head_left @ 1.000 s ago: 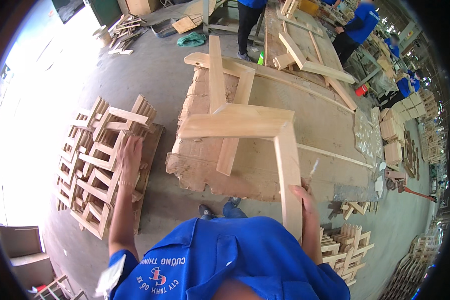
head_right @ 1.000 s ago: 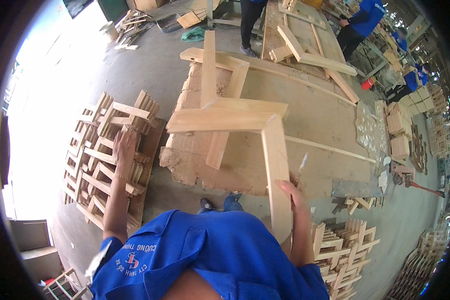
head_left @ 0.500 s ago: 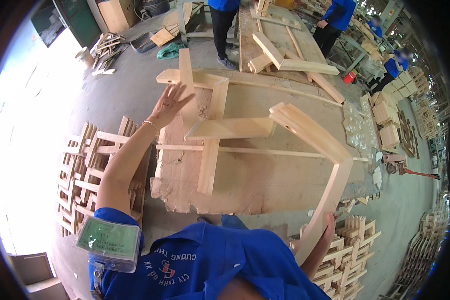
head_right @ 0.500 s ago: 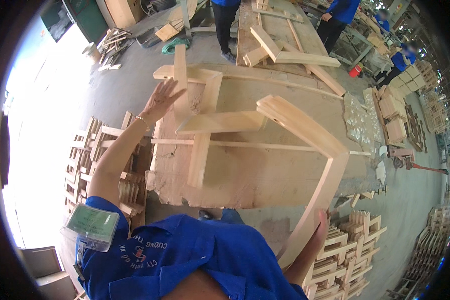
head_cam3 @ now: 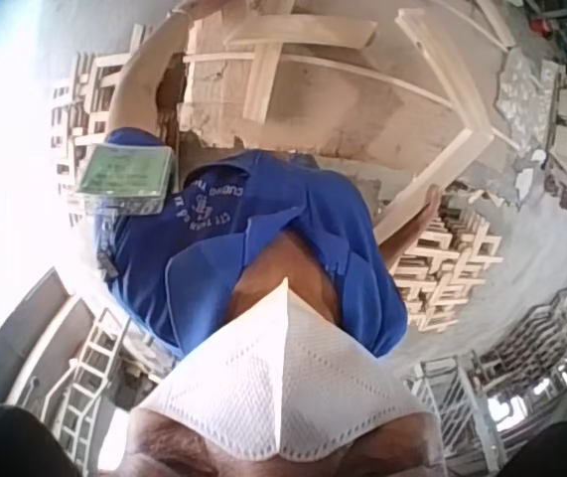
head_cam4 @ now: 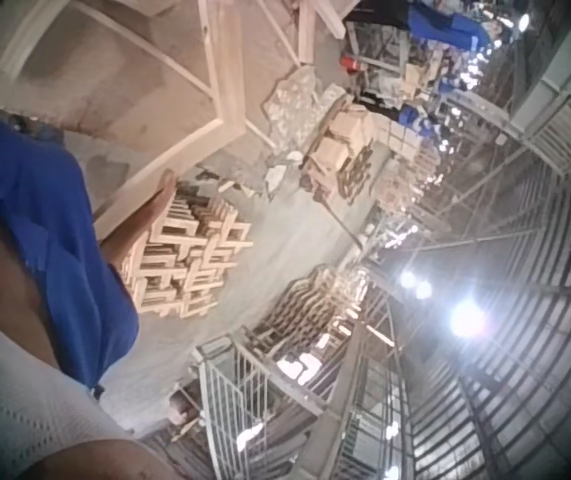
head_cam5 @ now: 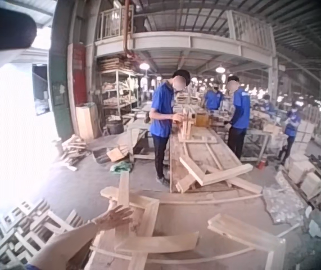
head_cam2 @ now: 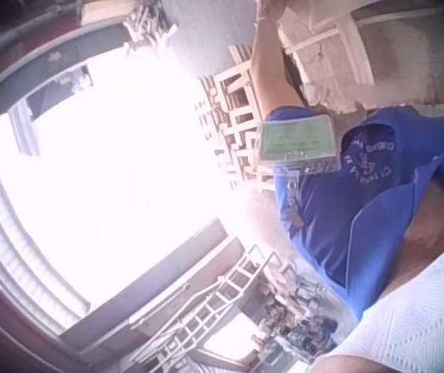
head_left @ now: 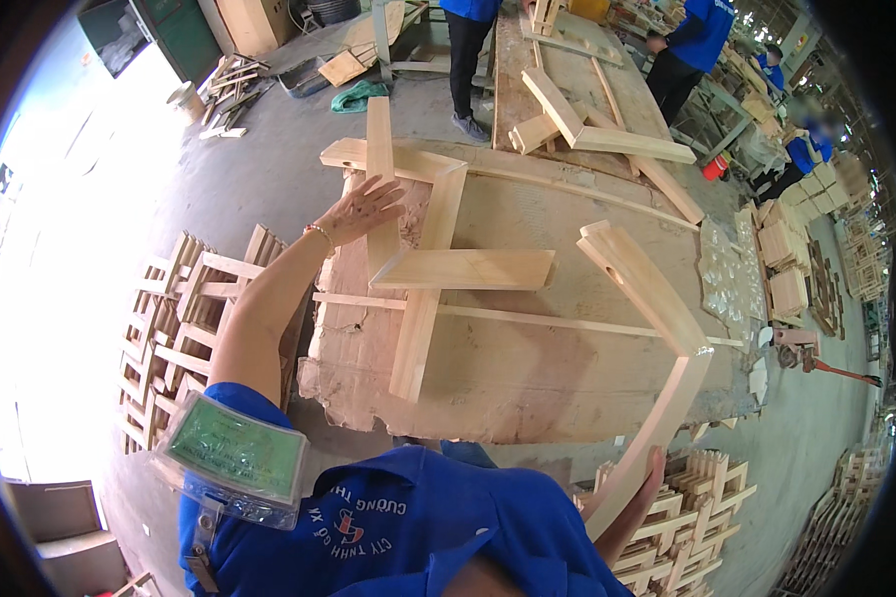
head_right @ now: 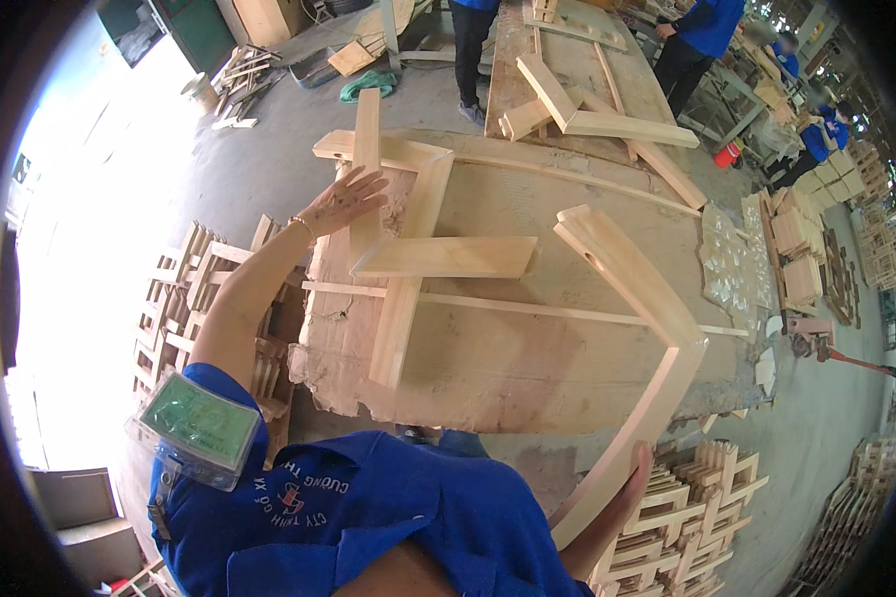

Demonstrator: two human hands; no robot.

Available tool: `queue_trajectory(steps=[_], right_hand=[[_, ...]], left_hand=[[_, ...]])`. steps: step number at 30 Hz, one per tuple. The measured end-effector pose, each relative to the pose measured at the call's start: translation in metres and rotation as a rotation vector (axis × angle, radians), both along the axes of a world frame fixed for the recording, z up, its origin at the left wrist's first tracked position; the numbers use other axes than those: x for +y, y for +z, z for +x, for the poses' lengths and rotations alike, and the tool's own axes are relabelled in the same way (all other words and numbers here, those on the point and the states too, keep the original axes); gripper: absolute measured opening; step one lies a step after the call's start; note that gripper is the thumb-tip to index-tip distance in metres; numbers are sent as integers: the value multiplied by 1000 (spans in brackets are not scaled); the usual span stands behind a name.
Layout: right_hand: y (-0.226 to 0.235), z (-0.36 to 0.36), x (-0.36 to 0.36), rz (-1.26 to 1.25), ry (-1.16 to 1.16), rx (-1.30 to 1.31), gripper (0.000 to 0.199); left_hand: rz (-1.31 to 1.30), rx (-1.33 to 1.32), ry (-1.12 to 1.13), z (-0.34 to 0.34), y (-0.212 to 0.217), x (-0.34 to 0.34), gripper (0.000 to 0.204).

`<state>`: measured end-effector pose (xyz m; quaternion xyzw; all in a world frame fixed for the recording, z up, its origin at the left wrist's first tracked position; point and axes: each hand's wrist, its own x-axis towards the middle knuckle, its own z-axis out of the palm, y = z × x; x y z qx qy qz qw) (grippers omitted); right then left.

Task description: The person repeatedly picks up L-shaped wooden frames from a workbench, uses a small metal tool to scrape or smooth the edges, and stacks the finished frames on a nearby pile. The process is repeated multiple times in a factory setting.

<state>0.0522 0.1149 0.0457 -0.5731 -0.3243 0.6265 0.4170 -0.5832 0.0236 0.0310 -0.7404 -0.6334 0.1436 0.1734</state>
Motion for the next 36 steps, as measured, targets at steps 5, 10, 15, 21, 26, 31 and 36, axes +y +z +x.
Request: queue_trajectory(steps=[5, 10, 15, 21, 26, 31, 36], right_hand=[[-14, 7, 19, 40, 80, 64, 46], [9, -14, 25, -5, 99, 93, 45], [-15, -8, 46, 34, 84, 139, 47], [-6, -47, 47, -2, 177, 178, 44], [-1, -68, 44, 45, 297, 166, 43], [8, -71, 39, 42, 343, 125, 45], [1, -62, 38, 43, 319, 91, 45]], left_hand=[[107, -40, 117, 18, -6, -23, 43], [260, -84, 309, 50, 22, -82, 44], [318, -135, 367, 72, 57, -136, 50], [332, -607, 720, 115, 90, -147, 64], [445, -696, 812, 134, 79, -123, 56], [498, -618, 799, 137, 62, -118, 60], [536, -621, 798, 143, 66, -114, 60]])
